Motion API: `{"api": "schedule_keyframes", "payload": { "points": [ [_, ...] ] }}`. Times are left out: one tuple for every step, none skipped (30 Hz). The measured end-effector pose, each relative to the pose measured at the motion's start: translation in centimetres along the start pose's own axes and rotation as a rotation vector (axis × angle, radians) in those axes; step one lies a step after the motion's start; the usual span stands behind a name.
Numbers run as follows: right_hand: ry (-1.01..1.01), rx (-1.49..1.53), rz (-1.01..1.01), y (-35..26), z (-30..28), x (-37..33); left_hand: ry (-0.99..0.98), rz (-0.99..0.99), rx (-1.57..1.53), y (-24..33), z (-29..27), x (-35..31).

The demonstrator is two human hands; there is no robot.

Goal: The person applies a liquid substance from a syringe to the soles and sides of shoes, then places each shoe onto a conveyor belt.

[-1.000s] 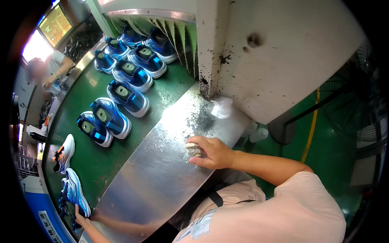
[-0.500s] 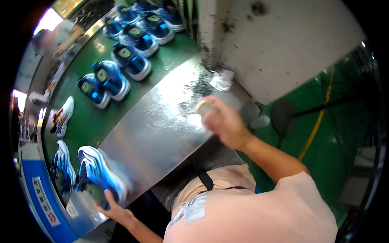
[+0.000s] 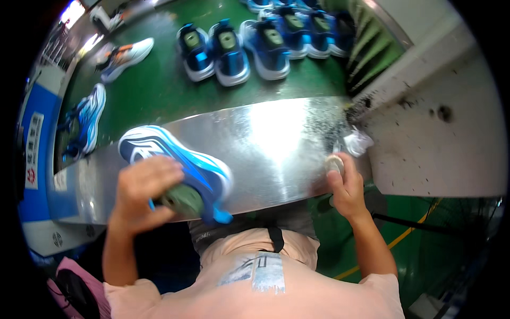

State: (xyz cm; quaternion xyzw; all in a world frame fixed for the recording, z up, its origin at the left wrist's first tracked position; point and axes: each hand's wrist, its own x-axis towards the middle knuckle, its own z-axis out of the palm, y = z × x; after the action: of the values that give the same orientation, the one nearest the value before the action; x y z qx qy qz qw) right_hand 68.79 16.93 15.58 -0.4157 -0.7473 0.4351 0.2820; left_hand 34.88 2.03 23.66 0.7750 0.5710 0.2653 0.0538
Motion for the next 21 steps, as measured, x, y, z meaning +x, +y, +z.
{"api": "schedule_keyframes", "payload": {
  "points": [
    [-0.007,-0.074,-0.009,0.1,-0.7,-0.4,0.102,0.015,0.035,1.4,1.9,-1.5],
    [-0.05,-0.011,0.015,-1.1,-0.8,-0.5,0.126,-0.004,0.026,3.0,3.2,-2.5],
    [-0.087,0.053,0.046,-2.0,-1.0,-0.7,0.167,-0.029,0.037,4.3,4.4,-2.8],
    [-0.123,0.118,0.044,-3.5,-1.1,-0.1,0.212,-0.065,0.056,5.7,5.3,-3.3],
    [-0.196,0.238,0.038,-5.5,-0.8,1.3,0.253,-0.106,0.073,7.0,6.0,-3.8],
    [-0.285,0.368,0.018,-7.5,-0.2,3.1,0.284,-0.113,0.083,7.3,6.7,-4.0],
    [-0.414,0.498,0.0,-9.6,1.0,4.7,0.316,-0.129,0.102,7.6,7.0,-4.5],
    [-0.558,0.616,0.016,-11.9,2.8,6.3,0.33,-0.129,0.13,7.5,7.4,-5.0],
    [-0.683,0.73,0.061,-14.0,4.4,7.6,0.347,-0.12,0.154,7.5,7.8,-5.2],
    [-0.812,0.832,0.162,-16.2,6.4,8.5,0.352,-0.112,0.109,7.6,7.8,-5.2],
    [-0.918,0.904,0.271,-17.9,8.3,9.3,0.369,-0.093,0.095,7.6,7.9,-5.0],
    [-0.995,0.912,0.345,-19.0,9.9,9.9,0.384,-0.08,0.098,7.7,7.9,-4.9],
    [-1.031,0.892,0.414,-20.0,11.1,10.3,0.41,-0.078,0.077,8.3,8.0,-4.6],
    [-1.087,0.831,0.442,-20.3,12.2,10.8,0.438,-0.079,0.07,8.2,8.3,-4.4],
    [-1.137,0.769,0.466,-20.8,12.8,11.0,0.465,-0.074,0.06,8.4,8.5,-4.2],
    [-1.151,0.718,0.465,-21.0,13.3,11.1,0.482,-0.069,0.059,8.6,8.6,-3.9],
    [-1.165,0.669,0.466,-21.2,14.1,11.2,0.497,-0.064,0.058,8.6,8.7,-3.9],
    [-1.176,0.618,0.46,-21.4,14.8,11.3,0.515,-0.053,0.058,8.5,8.9,-3.7],
    [-1.179,0.621,0.483,-21.4,15.0,11.3,0.523,-0.05,0.053,8.7,8.8,-3.6],
    [-1.175,0.609,0.504,-21.2,15.0,11.2,0.529,-0.043,0.061,8.9,9.1,-3.4],
    [-1.171,0.591,0.537,-21.7,15.5,11.3,0.537,-0.045,0.06,8.8,8.7,-3.5]
  ]
}}
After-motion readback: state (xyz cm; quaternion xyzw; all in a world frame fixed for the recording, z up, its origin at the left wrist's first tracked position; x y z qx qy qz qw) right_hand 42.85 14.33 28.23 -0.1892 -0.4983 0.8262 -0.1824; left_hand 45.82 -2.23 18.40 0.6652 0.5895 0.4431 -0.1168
